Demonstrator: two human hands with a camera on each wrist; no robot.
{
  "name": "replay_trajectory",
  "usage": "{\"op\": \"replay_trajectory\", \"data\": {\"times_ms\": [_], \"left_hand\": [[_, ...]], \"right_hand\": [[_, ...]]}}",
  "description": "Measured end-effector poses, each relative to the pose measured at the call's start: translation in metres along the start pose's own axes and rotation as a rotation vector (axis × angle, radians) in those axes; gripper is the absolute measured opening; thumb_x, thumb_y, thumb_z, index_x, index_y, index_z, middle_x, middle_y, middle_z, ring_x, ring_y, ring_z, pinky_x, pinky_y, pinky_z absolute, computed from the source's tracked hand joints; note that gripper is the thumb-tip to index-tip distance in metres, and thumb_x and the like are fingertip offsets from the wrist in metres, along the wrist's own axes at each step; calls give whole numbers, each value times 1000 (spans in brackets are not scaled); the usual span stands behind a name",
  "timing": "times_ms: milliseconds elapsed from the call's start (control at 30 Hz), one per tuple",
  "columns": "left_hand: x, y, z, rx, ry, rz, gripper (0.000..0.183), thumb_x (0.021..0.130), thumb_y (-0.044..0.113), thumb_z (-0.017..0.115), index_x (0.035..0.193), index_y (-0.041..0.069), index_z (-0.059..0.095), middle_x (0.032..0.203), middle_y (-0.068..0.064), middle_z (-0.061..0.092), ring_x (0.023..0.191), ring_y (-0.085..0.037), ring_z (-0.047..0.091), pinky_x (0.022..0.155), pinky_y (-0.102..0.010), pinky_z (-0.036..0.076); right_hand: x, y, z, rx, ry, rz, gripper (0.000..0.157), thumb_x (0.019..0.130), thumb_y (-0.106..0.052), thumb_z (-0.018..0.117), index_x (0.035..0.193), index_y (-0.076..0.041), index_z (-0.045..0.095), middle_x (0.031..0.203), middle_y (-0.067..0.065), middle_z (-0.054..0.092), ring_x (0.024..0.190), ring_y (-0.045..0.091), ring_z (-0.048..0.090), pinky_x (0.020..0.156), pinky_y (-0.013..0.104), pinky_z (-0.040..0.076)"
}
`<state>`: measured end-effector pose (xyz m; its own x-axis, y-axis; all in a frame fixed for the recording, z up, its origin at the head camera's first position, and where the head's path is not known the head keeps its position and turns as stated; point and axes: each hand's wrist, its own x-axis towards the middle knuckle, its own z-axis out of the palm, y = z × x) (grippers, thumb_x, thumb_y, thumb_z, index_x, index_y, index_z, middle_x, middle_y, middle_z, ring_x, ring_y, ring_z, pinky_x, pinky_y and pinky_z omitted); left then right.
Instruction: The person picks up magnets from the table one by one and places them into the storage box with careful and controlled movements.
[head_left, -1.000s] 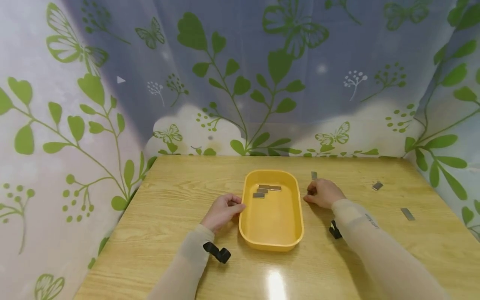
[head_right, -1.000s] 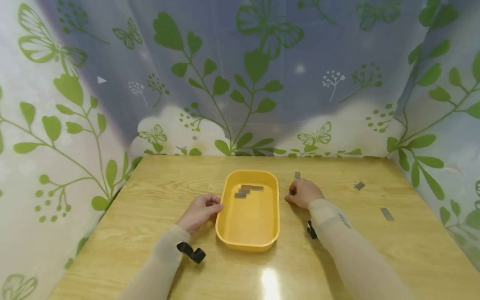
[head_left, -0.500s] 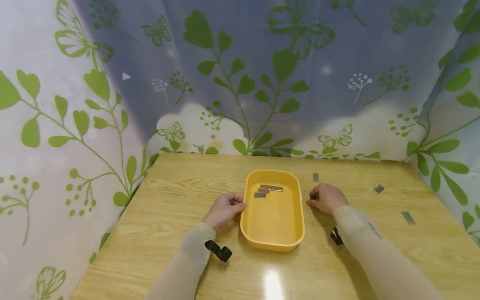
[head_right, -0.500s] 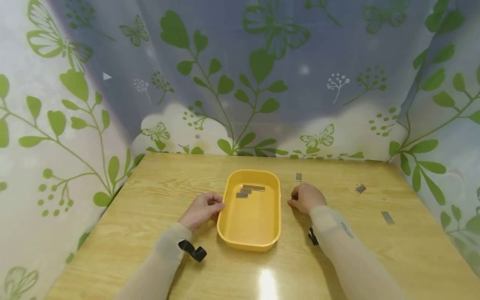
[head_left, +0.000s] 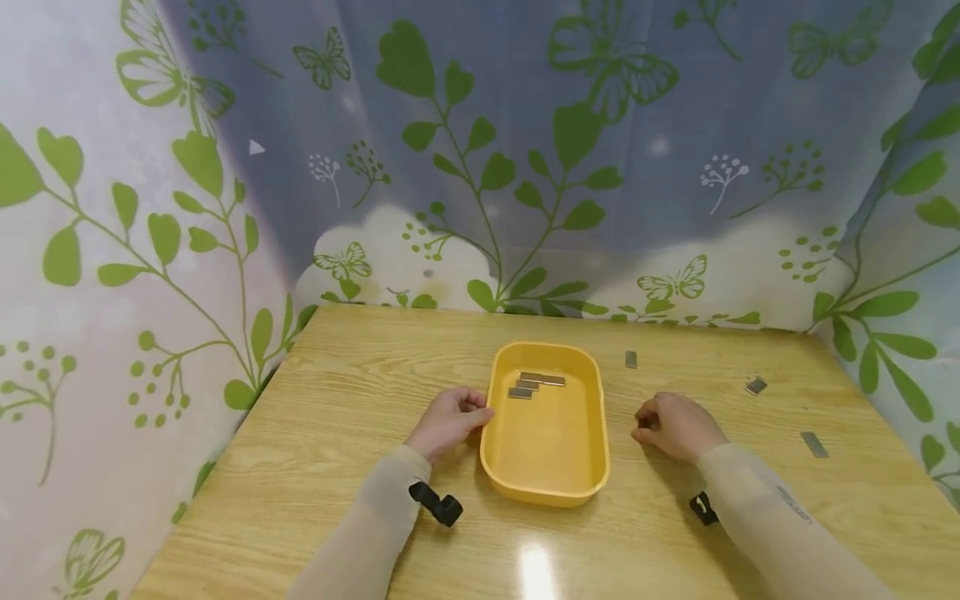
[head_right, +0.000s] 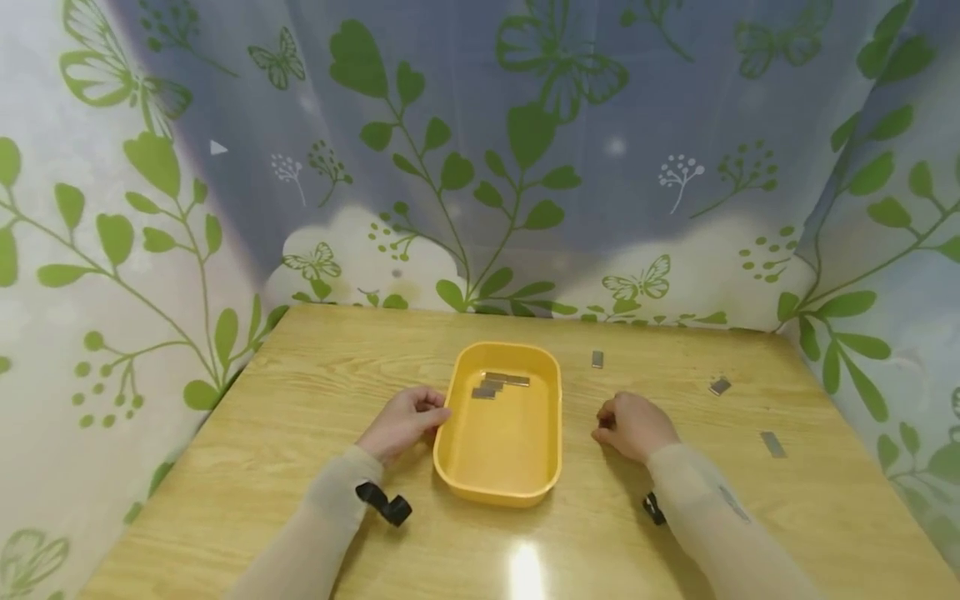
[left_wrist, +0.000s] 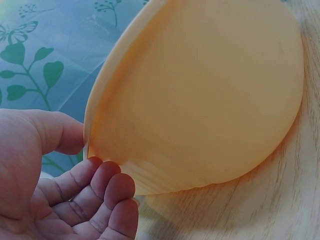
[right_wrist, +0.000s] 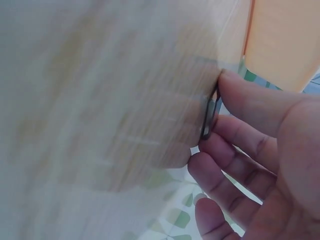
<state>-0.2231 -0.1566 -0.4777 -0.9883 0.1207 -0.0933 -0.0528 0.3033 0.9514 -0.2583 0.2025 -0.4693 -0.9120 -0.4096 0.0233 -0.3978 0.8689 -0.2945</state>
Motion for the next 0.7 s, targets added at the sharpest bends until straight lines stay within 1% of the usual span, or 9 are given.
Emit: {"op": "replay_trajectory", "data": {"times_ms": [167,300,467,600,700], "left_hand": [[-1,1,1,6,-1,-4,18,89,14,68,101,2,61,91,-9,60,78,-18,56,71,-32,51],[-2,1,1,21,8,-12,18,88,15,69,100,3,62,90,-8,60,78,-18,56,69,-30,49],[-2,1,0,50,12,1,18,88,16,69,100,4,62,90,-7,60,77,-17,56,68,-29,49],[-1,1,0,49,18,0,18,88,16,69,100,4,62,89,-8,60,78,-17,56,68,-28,48],[-1,2,0,39,17,-6,18,88,16,69,100,4,62,90,-8,60,78,-17,56,68,-28,48]], "right_hand": [[-15,3,0,-9,-5,-10,27,81,-26,77,99,-7,72,85,-1,62,79,18,58,75,45,49],[-22,5,1,0,-11,1,28,81,-27,77,100,-7,72,87,-2,62,79,17,57,74,44,49],[-25,7,2,6,-1,7,28,82,-27,77,101,-8,72,87,-2,62,79,15,56,73,43,49],[-24,7,1,26,8,4,24,83,-26,76,100,-10,71,86,-3,61,77,14,53,72,40,47],[-26,8,-1,74,5,9,28,84,-26,75,104,-7,70,92,0,63,83,18,57,75,42,48]]}}
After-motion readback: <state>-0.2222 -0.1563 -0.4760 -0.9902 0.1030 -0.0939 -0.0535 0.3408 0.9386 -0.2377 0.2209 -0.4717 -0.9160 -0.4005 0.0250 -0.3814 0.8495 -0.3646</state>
